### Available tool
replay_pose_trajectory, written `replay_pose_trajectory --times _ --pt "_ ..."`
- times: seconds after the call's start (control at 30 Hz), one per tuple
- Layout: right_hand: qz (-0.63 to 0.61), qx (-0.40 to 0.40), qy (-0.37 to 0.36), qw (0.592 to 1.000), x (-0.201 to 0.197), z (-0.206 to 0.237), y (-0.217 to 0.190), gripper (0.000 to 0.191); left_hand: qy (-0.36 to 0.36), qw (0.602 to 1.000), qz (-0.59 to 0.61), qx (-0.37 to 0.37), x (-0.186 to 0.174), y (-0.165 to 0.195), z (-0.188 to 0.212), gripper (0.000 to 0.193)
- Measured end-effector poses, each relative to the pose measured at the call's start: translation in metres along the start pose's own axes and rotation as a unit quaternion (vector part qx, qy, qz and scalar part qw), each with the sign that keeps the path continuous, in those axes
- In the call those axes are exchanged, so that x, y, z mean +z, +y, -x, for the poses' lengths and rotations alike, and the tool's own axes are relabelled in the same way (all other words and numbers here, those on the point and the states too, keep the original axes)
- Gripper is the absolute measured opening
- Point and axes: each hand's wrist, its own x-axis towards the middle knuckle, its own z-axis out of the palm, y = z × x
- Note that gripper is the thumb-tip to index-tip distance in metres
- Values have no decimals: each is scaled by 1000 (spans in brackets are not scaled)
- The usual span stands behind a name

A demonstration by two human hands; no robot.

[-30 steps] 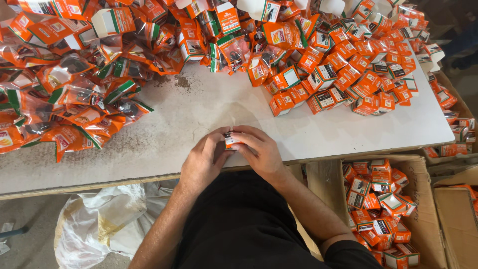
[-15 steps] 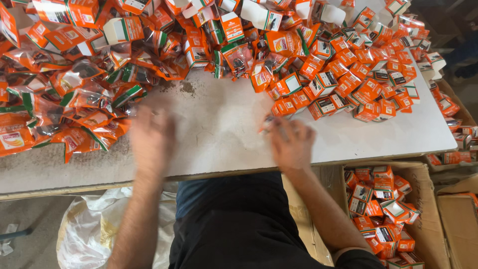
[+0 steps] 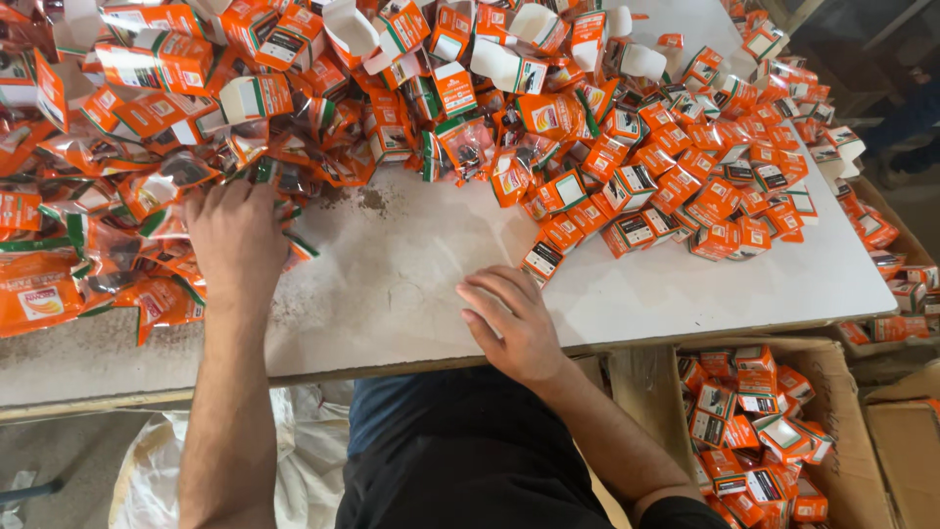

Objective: The person packs small toy blister packs into white cardboard boxes at a work table. They repeatedly pick up an orange-packaged toy, place it into an open box, close the box flaps, and set the filled box aside, working through a pile of packaged toys one at a time.

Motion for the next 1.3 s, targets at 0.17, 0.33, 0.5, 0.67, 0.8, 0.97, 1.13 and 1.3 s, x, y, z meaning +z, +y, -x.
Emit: replay_pose_trajectory --times 0.17,0.33,0.5,0.67,0.8,0.97,1.13,1.3 --pt "21 -57 -27 998 9 -9 -2 55 -123 870 471 -80 -2 50 16 19" --pt "39 -25 -172 984 35 -17 10 56 -218 847 484 24 20 87 7 16" --pt "76 51 -181 979 46 0 16 31 3 750 610 -255 21 29 -63 37" --pt "-25 -4 -100 995 45 8 29 23 -3 716 645 -268 20 19 -98 28" --pt "-148 80 -88 982 36 16 34 35 39 857 487 -162 20 24 -87 18" --pt "-190 251 -33 949 37 18 33 17 108 966 229 -44 8 26 -74 25" --pt "-222 275 -21 935 36 17 32 18 100 989 59 -93 0 10 -82 47" --pt "-177 240 -3 955 34 10 27 21 145 988 -43 -28 0 -15 -108 21"
